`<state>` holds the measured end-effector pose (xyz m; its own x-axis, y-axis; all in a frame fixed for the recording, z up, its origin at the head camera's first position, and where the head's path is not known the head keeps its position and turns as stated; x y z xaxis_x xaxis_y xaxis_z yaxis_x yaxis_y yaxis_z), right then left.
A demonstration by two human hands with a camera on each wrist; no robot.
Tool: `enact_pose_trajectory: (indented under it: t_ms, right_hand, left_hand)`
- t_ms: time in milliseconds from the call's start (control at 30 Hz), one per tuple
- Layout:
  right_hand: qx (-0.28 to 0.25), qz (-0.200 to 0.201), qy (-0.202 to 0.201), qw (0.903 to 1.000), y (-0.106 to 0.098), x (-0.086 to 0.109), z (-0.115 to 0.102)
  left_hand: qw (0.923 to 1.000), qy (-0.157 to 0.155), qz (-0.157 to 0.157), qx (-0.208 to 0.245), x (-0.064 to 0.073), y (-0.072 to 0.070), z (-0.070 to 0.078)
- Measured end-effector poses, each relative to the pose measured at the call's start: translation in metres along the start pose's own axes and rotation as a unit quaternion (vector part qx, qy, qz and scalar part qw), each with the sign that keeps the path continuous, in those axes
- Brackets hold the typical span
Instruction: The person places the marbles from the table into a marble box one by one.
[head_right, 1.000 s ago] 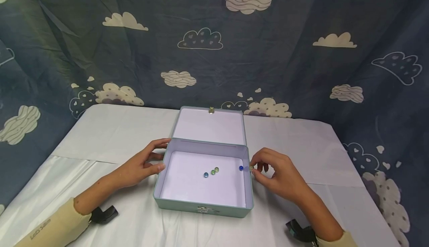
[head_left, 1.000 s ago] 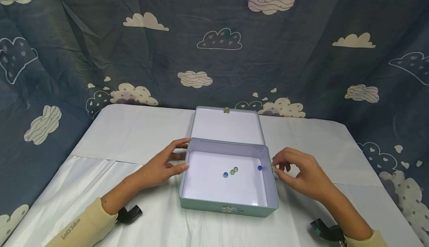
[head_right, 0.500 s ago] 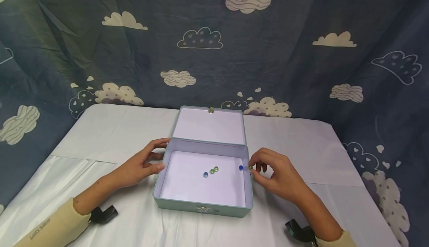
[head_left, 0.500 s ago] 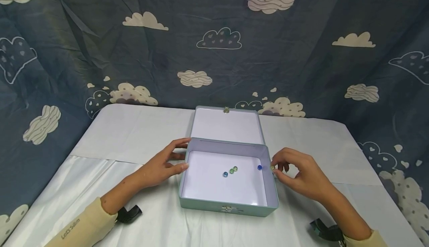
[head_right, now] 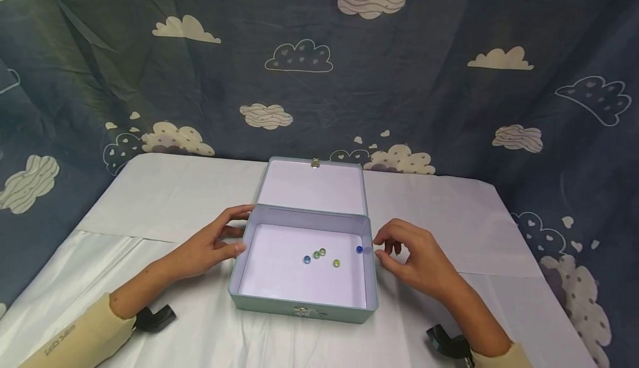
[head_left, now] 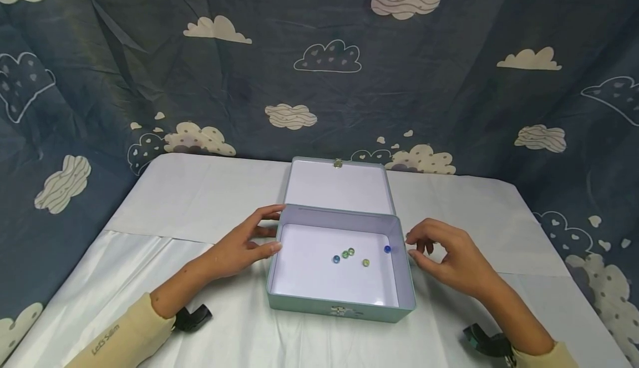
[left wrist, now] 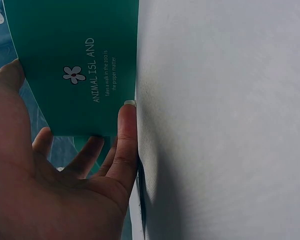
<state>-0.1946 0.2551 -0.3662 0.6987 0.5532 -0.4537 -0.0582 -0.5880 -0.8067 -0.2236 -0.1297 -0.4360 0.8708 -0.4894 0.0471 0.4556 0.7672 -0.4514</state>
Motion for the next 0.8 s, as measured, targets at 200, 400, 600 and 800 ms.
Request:
enact_pose_trajectory:
  t_ms: [200, 400, 600, 800]
  right_hand:
    - [0.003, -0.004, 0.006, 1.0000, 0.001, 0.002, 0.012]
    - [0.016, -0.006, 0.023, 0.9996, 0.001, 0.010, 0.032]
    - [0.029, 0.011, 0.027, 0.9992, 0.000, 0.017, 0.049]
    - [0.051, 0.009, 0.056, 0.9971, 0.000, 0.022, 0.063]
  left_hand:
    - [1.0000, 0.000, 0.002, -0.003, 0.000, 0.000, 0.000]
    - [1.0000, -0.001, 0.000, -0.002, 0.000, 0.000, 0.000]
    - [1.0000, -0.005, -0.003, 0.000, 0.000, 0.001, 0.000]
    - [1.0000, -0.003, -0.001, 0.001, 0.000, 0.000, 0.001]
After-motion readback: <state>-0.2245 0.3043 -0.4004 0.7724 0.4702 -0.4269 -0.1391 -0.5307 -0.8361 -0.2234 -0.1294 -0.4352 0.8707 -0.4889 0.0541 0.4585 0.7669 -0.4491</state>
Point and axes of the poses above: each hand's wrist, its own x-axis away from the middle knuckle, its own y-axis out of the palm, z = x × y, the point moved 7 cm from there along -x, towards the middle knuckle, and after that the axes turned 8 degrees about -y, right-handed, at the moved point
